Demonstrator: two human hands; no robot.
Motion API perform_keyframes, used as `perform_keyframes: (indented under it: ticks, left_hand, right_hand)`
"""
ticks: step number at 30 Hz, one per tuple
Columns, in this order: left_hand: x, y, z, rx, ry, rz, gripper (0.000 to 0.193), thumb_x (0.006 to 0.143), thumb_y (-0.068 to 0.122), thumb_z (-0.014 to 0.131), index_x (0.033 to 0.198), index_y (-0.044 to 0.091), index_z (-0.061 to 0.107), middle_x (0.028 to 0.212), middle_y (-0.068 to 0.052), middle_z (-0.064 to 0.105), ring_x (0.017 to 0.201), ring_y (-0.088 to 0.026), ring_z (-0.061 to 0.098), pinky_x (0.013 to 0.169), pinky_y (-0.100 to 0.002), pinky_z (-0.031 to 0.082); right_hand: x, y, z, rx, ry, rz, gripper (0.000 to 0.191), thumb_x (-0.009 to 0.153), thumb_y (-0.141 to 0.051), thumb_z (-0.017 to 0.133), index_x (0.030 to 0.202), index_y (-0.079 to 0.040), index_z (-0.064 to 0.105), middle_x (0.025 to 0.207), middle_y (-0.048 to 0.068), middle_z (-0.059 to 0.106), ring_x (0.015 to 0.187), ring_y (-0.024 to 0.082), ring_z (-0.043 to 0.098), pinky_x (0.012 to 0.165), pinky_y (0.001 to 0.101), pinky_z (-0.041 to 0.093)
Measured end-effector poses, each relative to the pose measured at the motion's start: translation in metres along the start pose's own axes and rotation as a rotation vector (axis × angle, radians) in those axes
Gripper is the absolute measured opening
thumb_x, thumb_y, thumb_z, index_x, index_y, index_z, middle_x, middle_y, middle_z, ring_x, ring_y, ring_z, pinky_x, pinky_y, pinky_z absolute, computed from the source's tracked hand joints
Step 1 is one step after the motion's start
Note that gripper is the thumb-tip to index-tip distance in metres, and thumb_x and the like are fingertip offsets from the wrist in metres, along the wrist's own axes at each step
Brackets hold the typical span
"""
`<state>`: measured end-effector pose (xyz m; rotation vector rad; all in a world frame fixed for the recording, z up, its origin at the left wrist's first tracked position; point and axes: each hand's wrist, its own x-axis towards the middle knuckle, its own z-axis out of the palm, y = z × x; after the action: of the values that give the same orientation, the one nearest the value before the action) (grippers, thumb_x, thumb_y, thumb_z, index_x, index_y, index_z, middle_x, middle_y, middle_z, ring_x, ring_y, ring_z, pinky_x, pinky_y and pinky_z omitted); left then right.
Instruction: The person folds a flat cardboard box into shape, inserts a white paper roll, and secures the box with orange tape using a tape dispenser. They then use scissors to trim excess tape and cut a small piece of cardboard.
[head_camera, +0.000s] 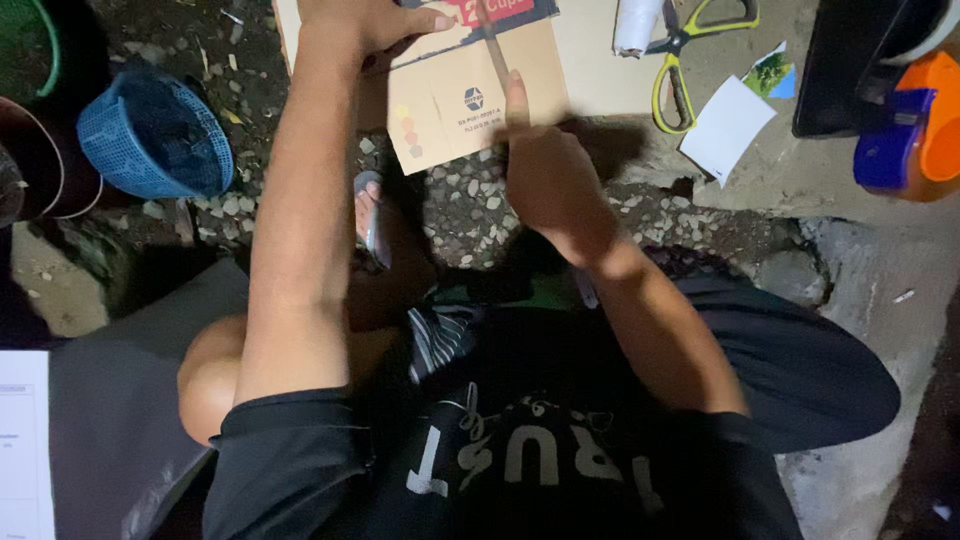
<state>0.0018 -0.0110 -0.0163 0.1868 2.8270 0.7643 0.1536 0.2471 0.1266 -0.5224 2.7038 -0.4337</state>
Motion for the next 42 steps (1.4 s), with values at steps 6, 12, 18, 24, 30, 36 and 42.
perform_keyframes:
  ticks: [6, 12, 18, 24, 30, 36, 42]
  left_hand:
    - [-0.007, 0.017, -0.007, -0.289, -0.172, -0.248, 0.054, 0.081, 0.062, 0.085, 0.087, 0.009, 0.077, 0.075, -0.006, 0.072, 0.06, -0.017, 0.066, 0.055, -0.034, 0.054]
    - [-0.011, 0.02, -0.013, -0.382, -0.252, -0.291, 0.05, 0.085, 0.058, 0.084, 0.084, 0.008, 0.075, 0.073, -0.006, 0.068, 0.06, -0.017, 0.062, 0.054, -0.036, 0.051]
    - [-0.014, 0.016, -0.008, -0.269, -0.154, -0.262, 0.063, 0.074, 0.065, 0.09, 0.096, 0.007, 0.077, 0.087, -0.013, 0.075, 0.072, -0.023, 0.072, 0.064, -0.036, 0.058]
    - [-0.011, 0.012, -0.005, -0.279, -0.186, -0.278, 0.071, 0.067, 0.065, 0.092, 0.1, 0.004, 0.078, 0.094, -0.016, 0.076, 0.079, -0.028, 0.073, 0.069, -0.041, 0.059]
    - [-0.007, 0.007, 0.003, -0.242, -0.231, -0.282, 0.073, 0.072, 0.067, 0.09, 0.106, 0.005, 0.076, 0.099, -0.019, 0.074, 0.084, -0.031, 0.073, 0.07, -0.041, 0.058]
    - [-0.003, -0.003, -0.003, -0.134, -0.189, -0.14, 0.075, 0.069, 0.069, 0.089, 0.112, 0.009, 0.076, 0.104, -0.017, 0.074, 0.088, -0.033, 0.072, 0.077, -0.042, 0.056]
    - [-0.005, 0.003, -0.013, -0.099, -0.153, -0.143, 0.083, 0.063, 0.076, 0.09, 0.111, 0.01, 0.076, 0.103, -0.017, 0.075, 0.088, -0.033, 0.072, 0.08, -0.04, 0.056]
  right_hand:
    - [-0.02, -0.006, -0.003, 0.001, -0.051, 0.007, 0.089, 0.079, 0.001, 0.056, 0.155, 0.016, 0.011, 0.077, 0.026, 0.069, 0.065, 0.043, 0.069, 0.062, 0.0532, 0.056]
    - [-0.034, -0.013, -0.003, -0.004, -0.148, 0.094, 0.089, 0.082, 0.003, 0.056, 0.157, 0.014, 0.01, 0.084, 0.028, 0.07, 0.068, 0.045, 0.069, 0.063, 0.0543, 0.056]
    - [-0.042, -0.019, -0.005, 0.018, -0.145, 0.099, 0.09, 0.08, 0.002, 0.056, 0.156, 0.014, 0.011, 0.082, 0.029, 0.069, 0.069, 0.047, 0.069, 0.065, 0.0557, 0.056]
    - [-0.039, -0.02, -0.008, 0.059, -0.175, 0.115, 0.089, 0.08, 0.003, 0.055, 0.156, 0.015, 0.011, 0.077, 0.03, 0.068, 0.066, 0.047, 0.068, 0.066, 0.0561, 0.055]
    - [-0.063, 0.0, 0.001, -0.099, -0.088, -0.109, 0.082, 0.082, 0.008, 0.055, 0.154, 0.021, 0.017, 0.071, 0.024, 0.067, 0.062, 0.044, 0.065, 0.061, 0.0549, 0.053]
    - [-0.163, -0.002, 0.023, 0.004, -0.608, 0.06, 0.071, 0.084, -0.007, 0.055, 0.152, 0.001, 0.037, 0.072, 0.021, 0.073, 0.063, 0.035, 0.07, 0.066, 0.0439, 0.057]
    - [-0.199, 0.024, 0.014, 0.246, -0.349, 0.372, 0.046, 0.096, -0.017, 0.055, 0.14, -0.005, 0.051, 0.076, 0.016, 0.075, 0.064, 0.026, 0.073, 0.064, 0.038, 0.059]
